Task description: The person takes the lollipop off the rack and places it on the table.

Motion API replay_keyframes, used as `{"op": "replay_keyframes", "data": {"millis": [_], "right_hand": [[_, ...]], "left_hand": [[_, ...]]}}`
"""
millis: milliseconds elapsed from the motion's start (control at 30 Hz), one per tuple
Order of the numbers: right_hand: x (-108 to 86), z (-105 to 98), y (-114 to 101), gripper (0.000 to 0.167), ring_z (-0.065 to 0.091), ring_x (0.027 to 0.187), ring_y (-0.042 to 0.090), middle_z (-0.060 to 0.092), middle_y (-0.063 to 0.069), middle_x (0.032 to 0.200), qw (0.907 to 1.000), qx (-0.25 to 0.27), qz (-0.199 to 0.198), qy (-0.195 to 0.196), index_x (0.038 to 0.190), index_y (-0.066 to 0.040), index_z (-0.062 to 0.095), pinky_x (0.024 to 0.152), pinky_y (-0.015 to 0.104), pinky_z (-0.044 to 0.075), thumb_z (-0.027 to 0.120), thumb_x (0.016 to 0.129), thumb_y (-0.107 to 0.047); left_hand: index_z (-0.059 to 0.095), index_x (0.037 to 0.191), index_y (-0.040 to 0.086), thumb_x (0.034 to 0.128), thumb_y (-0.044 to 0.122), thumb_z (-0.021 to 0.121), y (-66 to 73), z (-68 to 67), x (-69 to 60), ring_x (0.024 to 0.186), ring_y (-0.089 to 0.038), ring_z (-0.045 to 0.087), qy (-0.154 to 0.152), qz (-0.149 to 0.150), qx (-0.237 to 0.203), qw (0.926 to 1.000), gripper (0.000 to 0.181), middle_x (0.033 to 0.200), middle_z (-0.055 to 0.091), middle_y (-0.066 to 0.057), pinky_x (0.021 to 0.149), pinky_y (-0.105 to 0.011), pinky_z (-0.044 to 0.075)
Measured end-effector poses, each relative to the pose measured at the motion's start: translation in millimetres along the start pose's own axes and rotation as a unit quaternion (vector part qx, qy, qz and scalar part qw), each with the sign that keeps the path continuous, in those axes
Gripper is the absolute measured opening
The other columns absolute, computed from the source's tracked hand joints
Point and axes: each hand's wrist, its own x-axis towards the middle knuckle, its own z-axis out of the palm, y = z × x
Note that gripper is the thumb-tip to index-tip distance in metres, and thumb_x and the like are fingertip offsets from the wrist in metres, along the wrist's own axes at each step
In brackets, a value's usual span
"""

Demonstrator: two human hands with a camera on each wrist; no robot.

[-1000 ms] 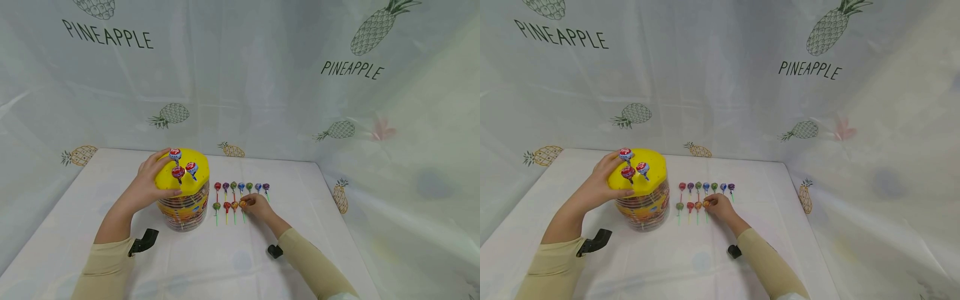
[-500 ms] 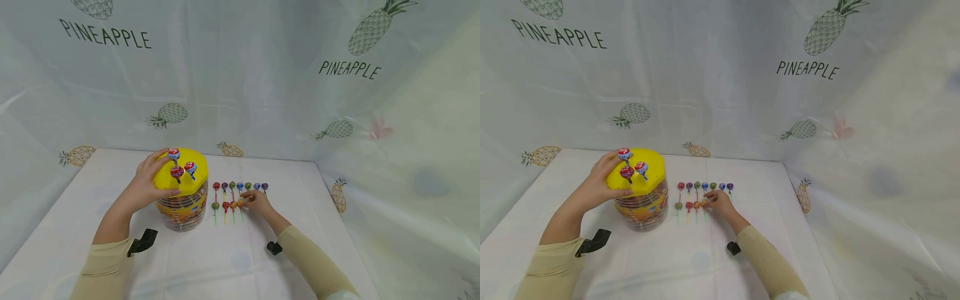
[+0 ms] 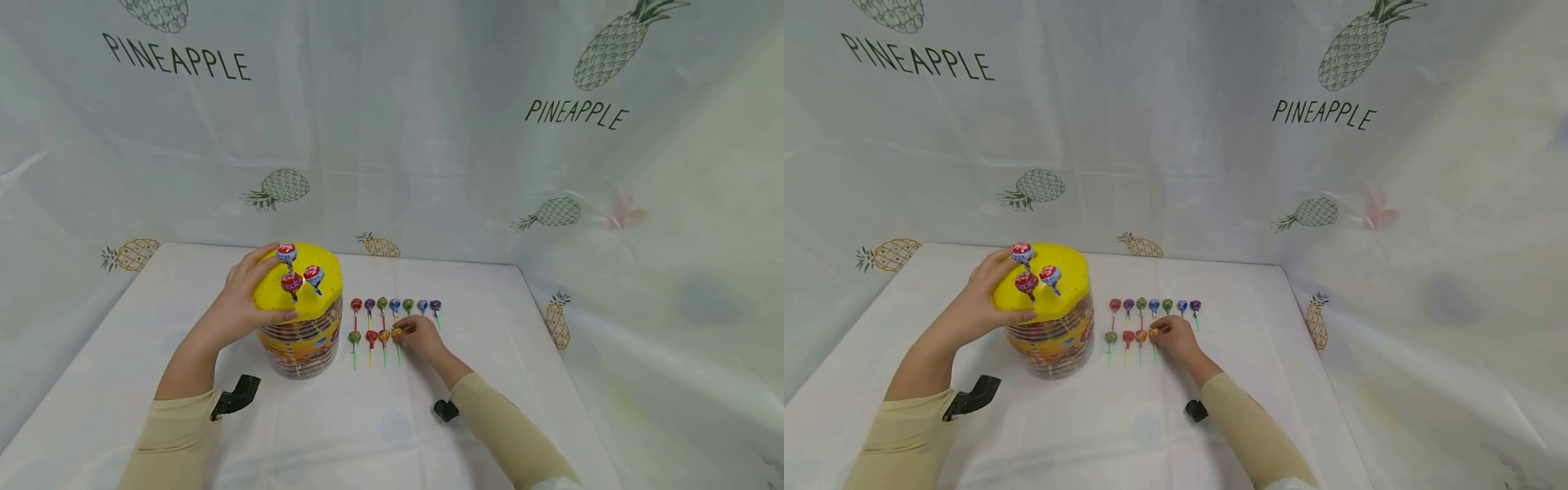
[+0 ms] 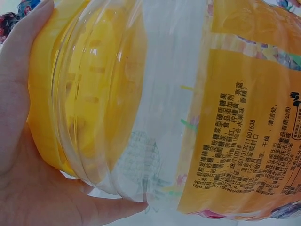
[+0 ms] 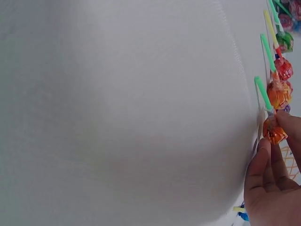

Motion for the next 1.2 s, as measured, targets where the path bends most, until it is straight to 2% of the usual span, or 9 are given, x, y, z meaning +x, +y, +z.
{"op": "replay_keyframes", "data": {"millis": [267, 367, 533, 667, 767, 900, 1033, 1200], "right_hand": [[-2.3, -4, -1, 0.023, 0.055, 0.081, 0.019, 0.063, 0.003, 0.093, 1.0000, -0.002, 0.008, 0.002, 0.103, -0.009, 0.073, 0.064, 0.029, 0.049, 0.080, 0.081, -0.010], [-5.4, -11, -8, 0.025, 0.055, 0.084, 0.019, 0.062, 0.004, 0.098, 0.9999, -0.009, 0.003, 0.013, 0.106, -0.011, 0.073, 0.064, 0.029, 0.049, 0.079, 0.082, -0.012], [-15.8, -31, -42, 0.025, 0.059, 0.090, 0.024, 0.062, 0.007, 0.111, 0.9976, 0.013, -0.059, 0.034, 0.110, -0.009, 0.072, 0.063, 0.030, 0.051, 0.076, 0.085, -0.010], [-28.9, -49, -80, 0.024, 0.061, 0.089, 0.025, 0.063, 0.005, 0.107, 0.9918, 0.050, -0.110, 0.040, 0.110, -0.012, 0.072, 0.066, 0.031, 0.053, 0.076, 0.086, -0.011], [-39.8, -59, -106, 0.024, 0.061, 0.087, 0.024, 0.065, 0.002, 0.106, 0.9857, 0.068, -0.148, 0.042, 0.110, -0.013, 0.073, 0.072, 0.031, 0.054, 0.075, 0.086, -0.012], [-52.3, -65, -133, 0.021, 0.063, 0.085, 0.028, 0.065, 0.002, 0.106, 0.9751, 0.108, -0.191, 0.032, 0.108, -0.012, 0.073, 0.071, 0.031, 0.056, 0.075, 0.086, -0.011], [-63.9, -64, -157, 0.021, 0.061, 0.088, 0.032, 0.064, 0.010, 0.109, 0.9580, 0.168, -0.232, 0.012, 0.107, -0.005, 0.072, 0.070, 0.030, 0.056, 0.074, 0.086, -0.007], [-72.4, -57, -183, 0.024, 0.060, 0.091, 0.025, 0.065, 0.008, 0.109, 0.9377, 0.208, -0.278, 0.002, 0.109, 0.000, 0.070, 0.076, 0.028, 0.055, 0.074, 0.085, -0.003]], "left_hand": [[0.037, 0.148, 0.007, 0.0761, 0.027, 0.084, 1.5, 0.4, -0.4, 0.137, -0.043, 0.012, 0.003, -0.004, -0.001, 1.0000, 0.088, 0.160, 0.011, -0.009, 0.095, -0.065, 0.042], [0.038, 0.147, 0.007, 0.0767, 0.028, 0.084, 2.9, 0.9, -1.9, 0.136, -0.043, 0.013, 0.006, -0.008, -0.004, 0.9999, 0.087, 0.160, 0.011, -0.009, 0.095, -0.065, 0.042], [0.038, 0.147, 0.007, 0.0774, 0.029, 0.083, 7.0, 2.2, -4.7, 0.135, -0.044, 0.014, 0.012, -0.013, -0.005, 0.9998, 0.086, 0.160, 0.012, -0.010, 0.094, -0.066, 0.042], [0.036, 0.149, 0.008, 0.0775, 0.028, 0.083, 8.8, 5.6, -6.3, 0.134, -0.045, 0.014, 0.023, -0.017, -0.004, 0.9996, 0.088, 0.160, 0.011, -0.009, 0.094, -0.068, 0.040], [0.037, 0.149, 0.010, 0.0770, 0.028, 0.084, 8.9, 9.5, -6.6, 0.135, -0.045, 0.013, 0.035, -0.016, -0.002, 0.9993, 0.088, 0.160, 0.012, -0.008, 0.095, -0.069, 0.038], [0.037, 0.149, 0.012, 0.0767, 0.031, 0.084, 11.3, 14.5, -7.0, 0.137, -0.045, 0.011, 0.045, -0.020, 0.000, 0.9988, 0.088, 0.160, 0.012, -0.006, 0.095, -0.070, 0.038], [0.036, 0.150, 0.013, 0.0773, 0.033, 0.083, 14.9, 16.6, -9.8, 0.138, -0.045, 0.009, 0.050, -0.034, 0.001, 0.9982, 0.089, 0.160, 0.011, -0.005, 0.095, -0.070, 0.038], [0.037, 0.149, 0.013, 0.0777, 0.030, 0.083, 19.9, 20.2, -11.7, 0.138, -0.046, 0.008, 0.066, -0.032, -0.001, 0.9973, 0.086, 0.159, 0.013, -0.007, 0.095, -0.071, 0.037]]}}
